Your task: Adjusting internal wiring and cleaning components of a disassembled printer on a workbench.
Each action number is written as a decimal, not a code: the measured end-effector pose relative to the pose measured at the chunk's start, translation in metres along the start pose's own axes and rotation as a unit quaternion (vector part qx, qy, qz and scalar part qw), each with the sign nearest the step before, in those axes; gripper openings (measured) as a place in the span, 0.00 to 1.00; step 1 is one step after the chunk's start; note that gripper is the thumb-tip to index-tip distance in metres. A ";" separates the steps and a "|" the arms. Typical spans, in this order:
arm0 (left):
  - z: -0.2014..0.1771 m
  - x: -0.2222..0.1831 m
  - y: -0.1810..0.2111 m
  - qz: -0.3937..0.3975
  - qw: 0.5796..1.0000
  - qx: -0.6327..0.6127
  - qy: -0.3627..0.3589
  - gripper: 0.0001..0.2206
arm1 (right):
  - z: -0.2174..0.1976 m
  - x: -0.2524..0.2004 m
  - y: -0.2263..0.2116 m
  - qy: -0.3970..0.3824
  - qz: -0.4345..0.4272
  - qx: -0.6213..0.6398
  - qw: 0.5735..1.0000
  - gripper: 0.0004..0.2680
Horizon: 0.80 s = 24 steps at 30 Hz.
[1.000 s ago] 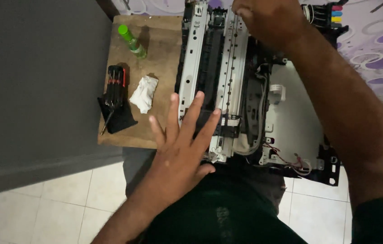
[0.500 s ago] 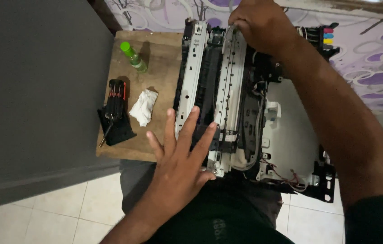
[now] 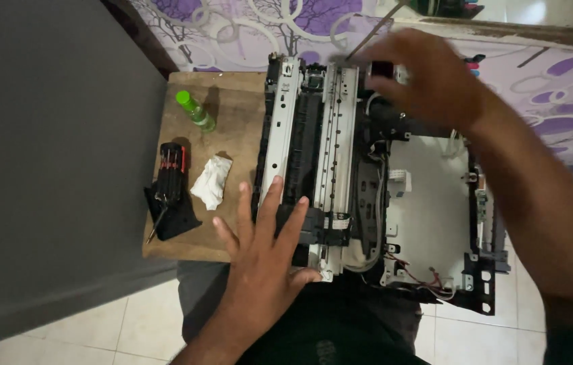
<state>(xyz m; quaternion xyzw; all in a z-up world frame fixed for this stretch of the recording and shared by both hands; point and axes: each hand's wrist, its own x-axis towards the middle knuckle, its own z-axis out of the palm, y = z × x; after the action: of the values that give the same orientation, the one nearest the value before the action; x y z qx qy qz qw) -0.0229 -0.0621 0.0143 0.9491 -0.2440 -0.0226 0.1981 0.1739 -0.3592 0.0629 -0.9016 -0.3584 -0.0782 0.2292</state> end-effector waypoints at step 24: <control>-0.001 -0.004 0.001 0.008 1.000 0.000 0.022 0.57 | 0.067 -0.212 -0.008 0.298 0.484 0.549 0.612 0.15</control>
<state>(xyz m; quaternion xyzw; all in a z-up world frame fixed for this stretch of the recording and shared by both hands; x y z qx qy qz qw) -0.0264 -0.0608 0.0150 0.9475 -0.2467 0.0003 0.2036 0.0119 -0.4526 -0.0580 -0.5767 0.2425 -0.0085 0.7801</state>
